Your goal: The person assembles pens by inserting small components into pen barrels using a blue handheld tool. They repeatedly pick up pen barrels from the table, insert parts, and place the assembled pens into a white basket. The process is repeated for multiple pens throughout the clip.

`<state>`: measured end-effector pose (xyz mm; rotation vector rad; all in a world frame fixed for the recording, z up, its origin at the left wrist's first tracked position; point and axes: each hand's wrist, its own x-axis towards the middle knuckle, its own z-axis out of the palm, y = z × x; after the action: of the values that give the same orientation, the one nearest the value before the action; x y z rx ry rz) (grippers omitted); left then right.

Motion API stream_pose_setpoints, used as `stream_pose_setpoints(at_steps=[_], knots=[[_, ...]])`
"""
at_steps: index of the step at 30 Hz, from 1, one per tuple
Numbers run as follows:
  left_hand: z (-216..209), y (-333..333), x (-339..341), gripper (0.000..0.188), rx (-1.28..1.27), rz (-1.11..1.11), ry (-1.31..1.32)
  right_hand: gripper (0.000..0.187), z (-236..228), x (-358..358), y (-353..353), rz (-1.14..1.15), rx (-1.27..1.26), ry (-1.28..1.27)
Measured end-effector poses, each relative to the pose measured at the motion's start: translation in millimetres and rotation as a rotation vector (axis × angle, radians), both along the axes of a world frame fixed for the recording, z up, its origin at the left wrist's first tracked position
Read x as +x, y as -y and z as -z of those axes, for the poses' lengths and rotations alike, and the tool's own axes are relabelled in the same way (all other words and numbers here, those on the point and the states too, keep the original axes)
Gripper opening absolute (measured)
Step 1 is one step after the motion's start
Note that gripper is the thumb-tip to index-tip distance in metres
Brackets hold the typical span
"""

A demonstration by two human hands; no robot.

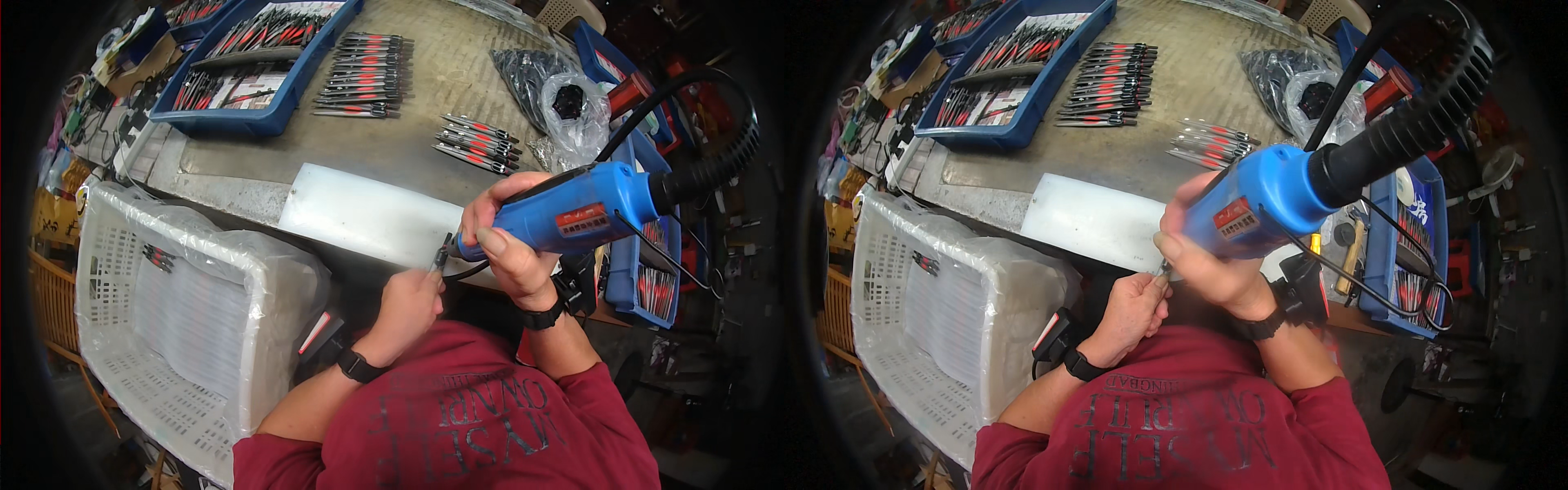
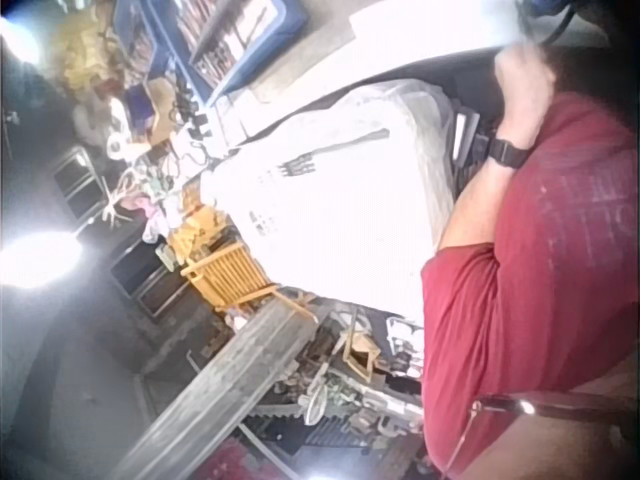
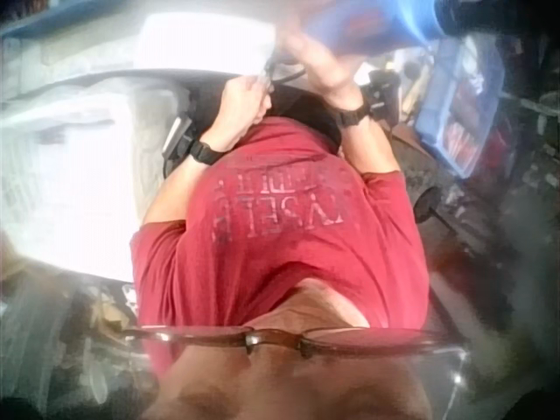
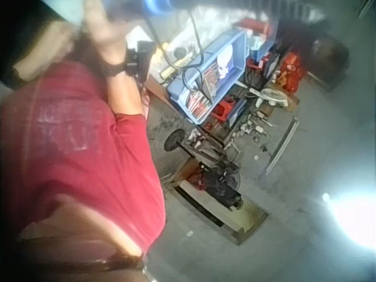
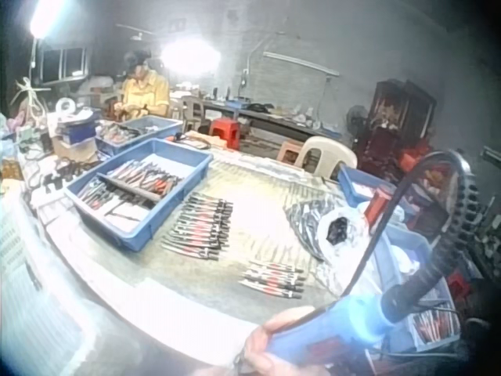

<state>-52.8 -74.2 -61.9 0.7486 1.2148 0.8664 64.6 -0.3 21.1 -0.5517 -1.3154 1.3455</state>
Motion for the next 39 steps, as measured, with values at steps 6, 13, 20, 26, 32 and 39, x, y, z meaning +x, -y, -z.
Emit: stream_pose_setpoints(at_steps=[6,13,20,26,32,39], knots=[[1.2,0.0,0.6,0.025,-0.019,-0.002,-0.002,0.042,0.3,-1.1,-0.8,0.024,0.002,0.027],[0.6,0.6,0.4,0.025,-0.016,-0.004,0.010,0.042,1.2,-1.2,0.4,0.017,-0.016,0.001],[-3.2,0.5,-0.7,0.026,-0.024,-0.002,0.019,0.039,1.0,1.6,-1.5,0.044,-0.008,0.050],[-5.3,0.8,-0.6,0.027,-0.022,-0.013,0.033,0.039,-0.3,4.2,-1.4,0.060,0.007,0.057],[-5.0,0.2,-1.7,0.028,-0.027,-0.009,-0.016,0.040,1.2,4.5,-2.8,0.078,0.002,0.076],[-5.5,0.8,-0.6,0.027,-0.048,-0.011,0.018,0.040,3.3,1.1,-2.7,0.036,0.010,0.051]])
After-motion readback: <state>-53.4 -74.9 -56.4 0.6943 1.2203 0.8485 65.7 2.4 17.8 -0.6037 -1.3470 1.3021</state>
